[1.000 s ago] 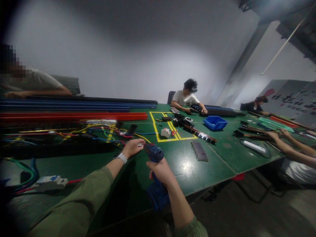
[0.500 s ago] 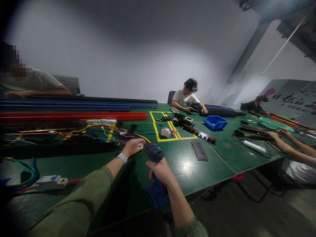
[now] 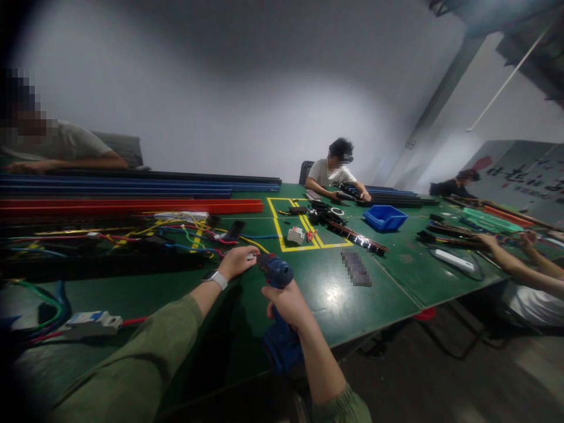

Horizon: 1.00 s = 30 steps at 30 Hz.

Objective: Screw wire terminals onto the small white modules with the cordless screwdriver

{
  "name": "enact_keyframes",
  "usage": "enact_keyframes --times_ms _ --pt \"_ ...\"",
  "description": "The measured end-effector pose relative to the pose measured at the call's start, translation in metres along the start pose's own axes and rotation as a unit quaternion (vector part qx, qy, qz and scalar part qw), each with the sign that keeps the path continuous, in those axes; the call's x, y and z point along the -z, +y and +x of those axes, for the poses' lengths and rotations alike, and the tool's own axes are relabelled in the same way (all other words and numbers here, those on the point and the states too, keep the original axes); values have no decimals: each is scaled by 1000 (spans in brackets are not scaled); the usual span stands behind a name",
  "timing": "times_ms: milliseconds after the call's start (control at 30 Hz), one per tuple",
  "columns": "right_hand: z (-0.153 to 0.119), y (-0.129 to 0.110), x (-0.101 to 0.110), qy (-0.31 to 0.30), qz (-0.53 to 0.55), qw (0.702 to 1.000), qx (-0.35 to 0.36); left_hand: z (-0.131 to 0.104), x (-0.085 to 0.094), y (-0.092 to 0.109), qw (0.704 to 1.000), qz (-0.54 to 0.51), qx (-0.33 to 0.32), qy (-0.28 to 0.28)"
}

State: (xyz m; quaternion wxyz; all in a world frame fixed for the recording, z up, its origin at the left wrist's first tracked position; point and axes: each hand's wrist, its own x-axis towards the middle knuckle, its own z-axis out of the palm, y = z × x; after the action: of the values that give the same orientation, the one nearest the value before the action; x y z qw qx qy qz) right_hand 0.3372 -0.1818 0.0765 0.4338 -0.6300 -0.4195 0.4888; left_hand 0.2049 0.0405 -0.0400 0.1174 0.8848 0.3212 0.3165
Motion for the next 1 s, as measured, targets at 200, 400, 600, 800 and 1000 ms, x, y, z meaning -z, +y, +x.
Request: enact_keyframes --times_ms 200,400,600,800,1000 --pt "1 1 -2 7 4 1000 19 1 -1 -1 1000 -3 2 -4" --pt "0 0 -3 14 -1 1000 16 1 0 -1 1000 -7 5 -9" --pt "1 2 -2 13 -6 1000 15 1 1 0 1000 -6 7 -13" --pt "1 0 -1 2 -2 1000 15 0 1 2 1000 -16 13 -8" --pt "-7 7 2 6 41 999 33 1 -4 -1 1000 -8 30 2"
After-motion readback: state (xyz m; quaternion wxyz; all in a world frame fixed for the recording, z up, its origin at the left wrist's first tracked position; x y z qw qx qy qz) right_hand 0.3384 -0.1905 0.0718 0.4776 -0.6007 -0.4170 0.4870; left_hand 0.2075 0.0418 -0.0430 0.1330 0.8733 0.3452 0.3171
